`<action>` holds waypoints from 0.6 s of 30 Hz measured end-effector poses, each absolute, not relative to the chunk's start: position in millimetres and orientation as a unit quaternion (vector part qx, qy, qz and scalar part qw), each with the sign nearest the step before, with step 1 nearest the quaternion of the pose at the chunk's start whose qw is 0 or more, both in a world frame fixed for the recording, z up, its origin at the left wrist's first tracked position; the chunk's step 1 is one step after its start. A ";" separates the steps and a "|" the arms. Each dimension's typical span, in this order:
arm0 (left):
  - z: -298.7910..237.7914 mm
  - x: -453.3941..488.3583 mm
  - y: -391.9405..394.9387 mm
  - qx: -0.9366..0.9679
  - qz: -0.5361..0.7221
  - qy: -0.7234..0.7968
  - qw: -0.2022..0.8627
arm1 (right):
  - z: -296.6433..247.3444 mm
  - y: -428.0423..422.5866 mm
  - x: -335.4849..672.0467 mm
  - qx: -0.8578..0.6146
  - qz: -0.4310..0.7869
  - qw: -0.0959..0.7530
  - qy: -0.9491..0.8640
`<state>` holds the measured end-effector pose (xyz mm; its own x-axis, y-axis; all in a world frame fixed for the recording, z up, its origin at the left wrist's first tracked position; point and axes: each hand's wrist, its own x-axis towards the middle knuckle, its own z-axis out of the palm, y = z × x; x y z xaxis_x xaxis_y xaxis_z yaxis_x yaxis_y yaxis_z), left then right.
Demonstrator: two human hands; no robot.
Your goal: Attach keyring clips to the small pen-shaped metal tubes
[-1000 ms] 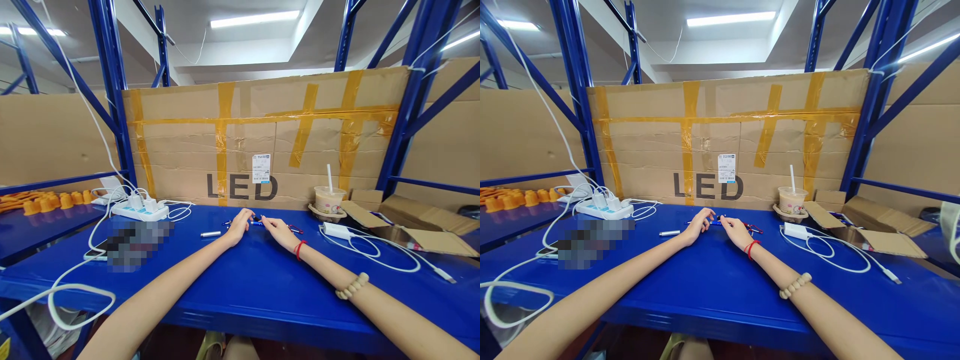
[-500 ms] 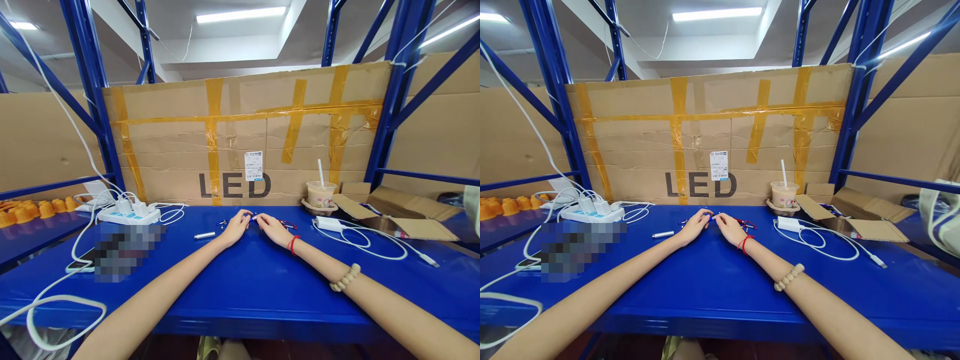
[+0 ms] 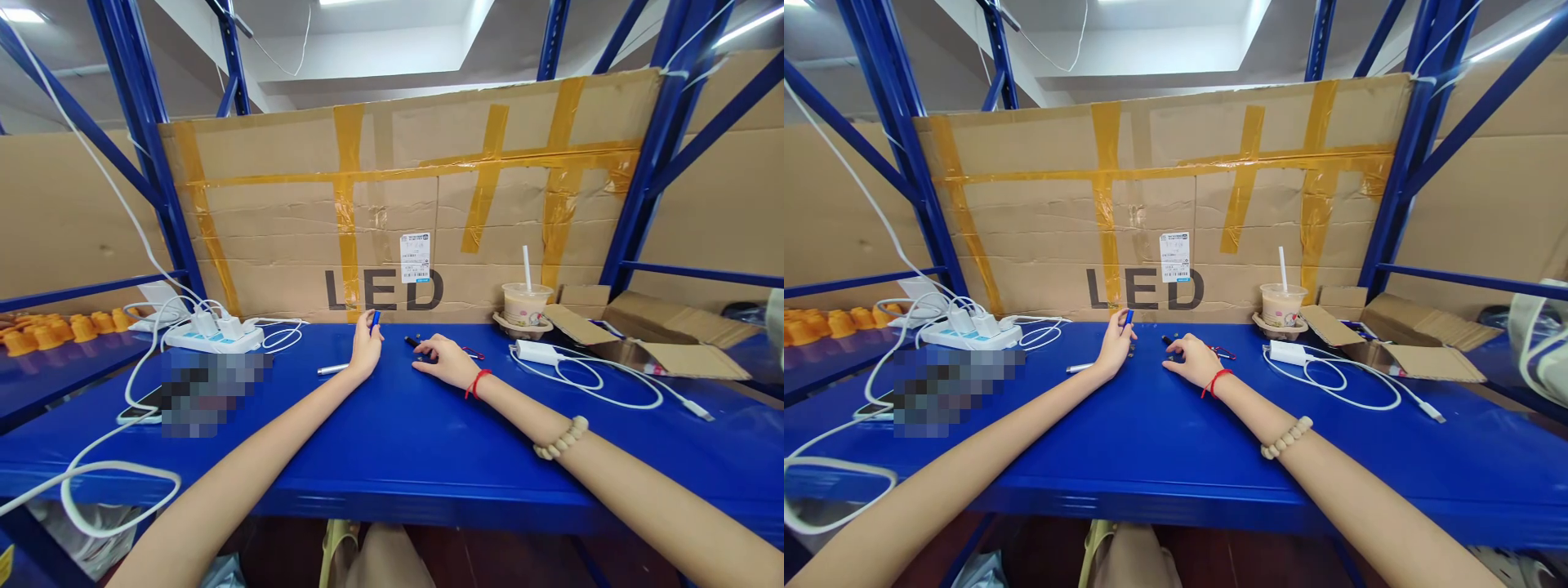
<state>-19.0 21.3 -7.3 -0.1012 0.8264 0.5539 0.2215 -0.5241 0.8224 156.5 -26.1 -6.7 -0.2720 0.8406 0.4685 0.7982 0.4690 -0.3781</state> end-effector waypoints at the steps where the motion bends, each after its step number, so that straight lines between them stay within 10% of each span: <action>1: -5.6 -22.2 23.4 0.618 0.614 0.428 0.242 | -5.8 -26.1 158.2 -0.526 0.023 0.304 -0.794; 10: 10.2 -57.1 38.5 0.684 0.492 0.427 0.330 | -5.4 -25.3 155.8 -0.498 0.102 0.318 -0.800; 18: 21.3 -89.8 37.3 0.817 0.249 0.492 0.168 | -6.0 -32.4 149.7 -0.427 0.084 0.323 -0.840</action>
<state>-89.8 37.3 21.3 0.3911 0.8882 0.2413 0.7201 -0.4586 0.5207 149.7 -32.4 -6.0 -0.4261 0.7721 0.4716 0.6636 0.6210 -0.4172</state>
